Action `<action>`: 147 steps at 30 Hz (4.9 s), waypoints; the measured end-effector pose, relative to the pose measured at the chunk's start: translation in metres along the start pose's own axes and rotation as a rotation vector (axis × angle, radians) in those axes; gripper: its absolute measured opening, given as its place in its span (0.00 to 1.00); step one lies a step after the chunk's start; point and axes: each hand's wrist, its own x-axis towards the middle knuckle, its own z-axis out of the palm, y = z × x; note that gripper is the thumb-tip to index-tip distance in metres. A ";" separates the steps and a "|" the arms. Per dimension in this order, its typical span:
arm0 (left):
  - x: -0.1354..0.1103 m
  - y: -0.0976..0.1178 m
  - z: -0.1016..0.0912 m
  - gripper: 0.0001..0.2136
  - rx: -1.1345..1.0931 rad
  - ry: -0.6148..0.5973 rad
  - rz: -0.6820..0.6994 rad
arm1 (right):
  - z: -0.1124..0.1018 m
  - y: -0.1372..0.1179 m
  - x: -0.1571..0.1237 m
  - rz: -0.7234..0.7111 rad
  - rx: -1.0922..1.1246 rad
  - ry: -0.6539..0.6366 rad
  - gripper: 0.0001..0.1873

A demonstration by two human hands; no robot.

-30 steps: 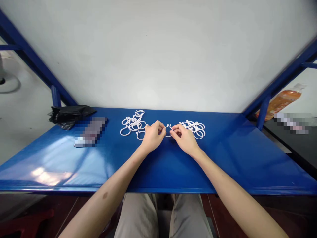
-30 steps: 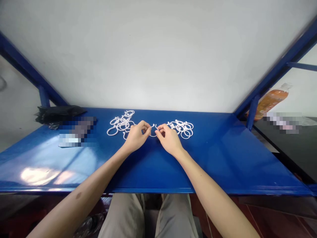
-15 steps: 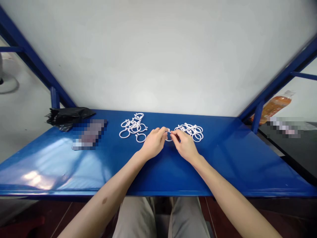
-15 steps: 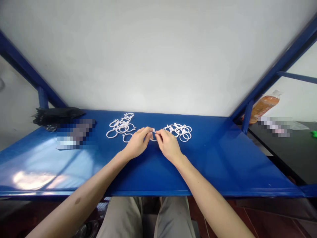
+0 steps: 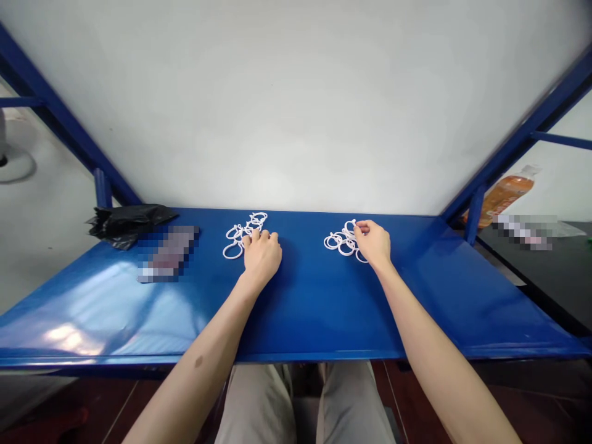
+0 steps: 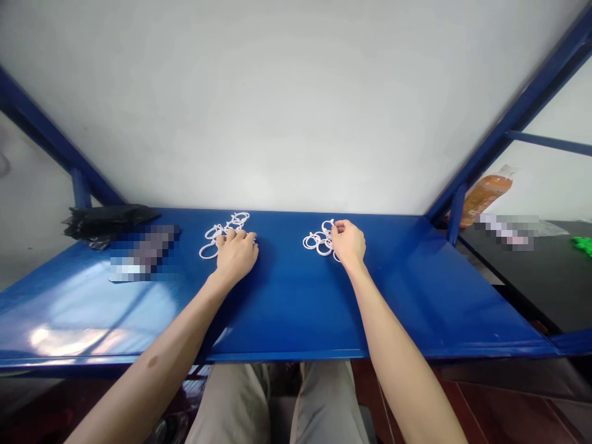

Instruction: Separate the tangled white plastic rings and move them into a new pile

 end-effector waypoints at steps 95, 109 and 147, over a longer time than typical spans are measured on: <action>-0.002 0.024 -0.021 0.07 -1.323 -0.327 0.120 | 0.013 -0.028 -0.056 -0.559 0.484 -0.339 0.14; -0.002 0.027 -0.022 0.13 -1.339 -0.213 0.128 | 0.014 -0.029 -0.058 -0.234 0.901 -0.596 0.16; 0.002 -0.005 -0.005 0.15 -0.068 -0.003 -0.026 | 0.006 0.055 0.019 -0.235 0.097 0.061 0.06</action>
